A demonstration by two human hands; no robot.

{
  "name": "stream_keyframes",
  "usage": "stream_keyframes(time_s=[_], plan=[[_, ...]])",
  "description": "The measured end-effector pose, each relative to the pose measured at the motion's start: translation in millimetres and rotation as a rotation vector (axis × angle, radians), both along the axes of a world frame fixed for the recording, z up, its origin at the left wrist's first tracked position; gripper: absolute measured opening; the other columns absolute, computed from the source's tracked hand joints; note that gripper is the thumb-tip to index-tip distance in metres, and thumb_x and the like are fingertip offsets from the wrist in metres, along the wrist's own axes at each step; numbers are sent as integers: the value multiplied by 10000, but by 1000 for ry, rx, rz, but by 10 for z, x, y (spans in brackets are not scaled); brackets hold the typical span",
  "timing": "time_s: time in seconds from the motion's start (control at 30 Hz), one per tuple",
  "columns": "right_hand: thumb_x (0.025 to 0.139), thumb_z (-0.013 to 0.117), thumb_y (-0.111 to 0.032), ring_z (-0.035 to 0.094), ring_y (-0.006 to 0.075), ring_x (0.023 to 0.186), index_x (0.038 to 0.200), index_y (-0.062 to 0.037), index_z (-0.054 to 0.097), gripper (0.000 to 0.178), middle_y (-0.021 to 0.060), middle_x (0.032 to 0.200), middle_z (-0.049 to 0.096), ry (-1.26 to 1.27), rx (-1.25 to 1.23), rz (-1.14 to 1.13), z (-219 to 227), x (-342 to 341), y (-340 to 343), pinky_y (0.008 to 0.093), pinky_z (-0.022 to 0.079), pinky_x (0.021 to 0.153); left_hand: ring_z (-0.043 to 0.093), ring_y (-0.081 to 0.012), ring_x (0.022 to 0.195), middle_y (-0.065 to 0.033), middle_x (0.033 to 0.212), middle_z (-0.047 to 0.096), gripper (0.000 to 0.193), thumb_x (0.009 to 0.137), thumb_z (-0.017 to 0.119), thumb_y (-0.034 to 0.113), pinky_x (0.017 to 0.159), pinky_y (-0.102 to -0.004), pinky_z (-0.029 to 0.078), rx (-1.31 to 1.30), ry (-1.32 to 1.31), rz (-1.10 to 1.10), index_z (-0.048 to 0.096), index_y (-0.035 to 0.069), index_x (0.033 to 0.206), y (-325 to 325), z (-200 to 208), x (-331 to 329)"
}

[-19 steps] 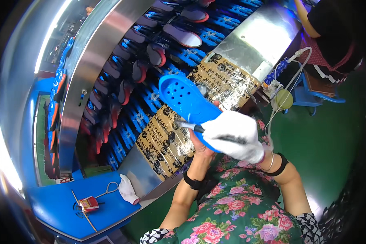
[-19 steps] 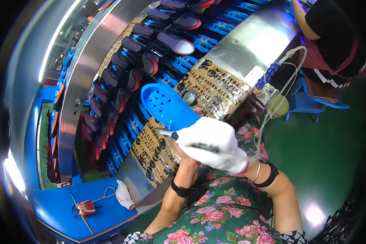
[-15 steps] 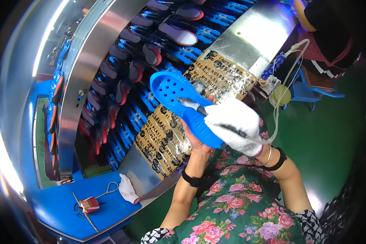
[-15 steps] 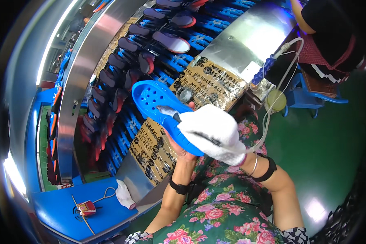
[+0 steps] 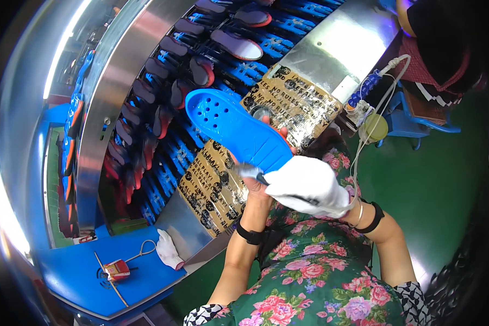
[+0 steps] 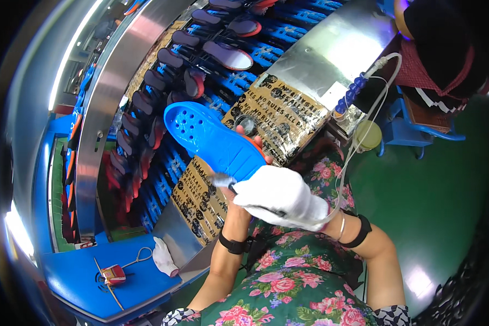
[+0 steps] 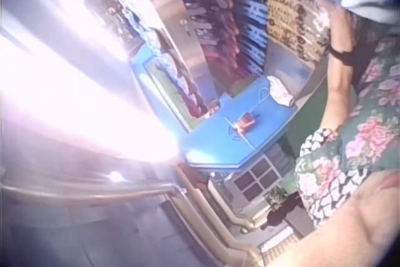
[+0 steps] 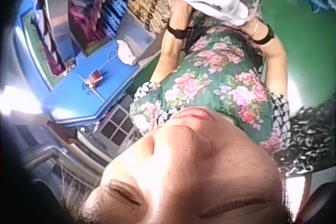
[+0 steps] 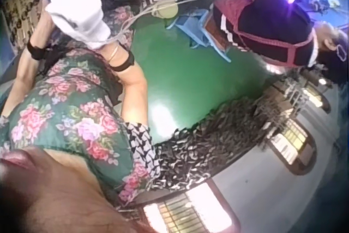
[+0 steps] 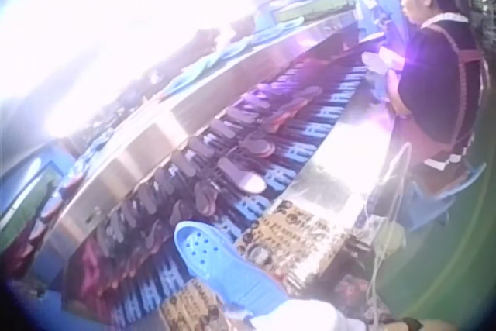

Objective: Applying adhesive to the base of blue shoe components using a specialized applicator tool on a factory assembly line.

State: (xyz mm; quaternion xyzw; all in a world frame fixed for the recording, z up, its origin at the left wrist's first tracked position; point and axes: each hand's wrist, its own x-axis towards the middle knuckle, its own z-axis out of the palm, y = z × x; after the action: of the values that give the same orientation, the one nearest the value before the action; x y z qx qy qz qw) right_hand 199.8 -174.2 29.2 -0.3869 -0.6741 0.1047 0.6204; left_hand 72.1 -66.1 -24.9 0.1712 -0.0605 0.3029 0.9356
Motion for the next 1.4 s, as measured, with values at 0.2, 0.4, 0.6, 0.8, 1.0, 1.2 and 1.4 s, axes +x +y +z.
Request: stream_keyframes(time_s=[0.2,0.4,0.6,0.8,1.0,1.2,1.4], plan=[[784,790,-52,715,273,886,1016,-73,768,234,96,1027,751,-39,26,-59,3,150,111,379,573,771,606,-430,1161,-261,1331,565,1036,819,566,802,952,-579,532,-189,75,171,341,70,1516,3,128,-30],[791,792,-49,715,241,836,963,-95,770,179,77,983,752,180,-189,170,-58,72,-15,352,573,752,611,-423,1122,-218,1292,593,1081,807,569,808,921,-572,525,-192,35,83,329,25,1513,108,-9,-71],[797,775,-50,697,283,861,1015,-104,751,226,91,1022,744,-167,-45,35,-83,-8,-34,375,567,740,550,-405,1172,-178,1396,519,1035,828,621,729,899,-540,504,-131,156,108,295,45,1532,112,112,-165],[795,811,-81,722,228,859,907,-75,768,120,75,937,754,324,-343,103,-158,40,-11,332,578,803,531,-381,1119,-171,1402,499,1086,775,705,702,882,-515,483,-102,242,85,298,32,1525,168,59,-265],[763,816,-19,707,218,859,889,-55,761,142,110,976,754,-57,-156,89,-53,-14,-112,343,564,747,552,-374,1032,-206,1389,500,1095,789,684,716,834,-496,471,-88,127,-62,273,23,1530,326,167,-257],[781,788,-17,712,249,868,959,-74,756,189,102,971,744,8,-153,40,-62,36,-17,364,576,750,576,-413,1018,-294,1424,441,1135,785,662,731,798,-523,489,-47,189,-121,238,-2,1542,412,212,-335],[759,810,-47,714,258,825,996,-106,767,248,93,1030,750,-107,-151,244,-1,-50,-216,361,568,725,577,-447,985,-320,1453,414,1102,812,618,729,784,-535,488,2,231,-206,245,4,1554,486,235,-409]])
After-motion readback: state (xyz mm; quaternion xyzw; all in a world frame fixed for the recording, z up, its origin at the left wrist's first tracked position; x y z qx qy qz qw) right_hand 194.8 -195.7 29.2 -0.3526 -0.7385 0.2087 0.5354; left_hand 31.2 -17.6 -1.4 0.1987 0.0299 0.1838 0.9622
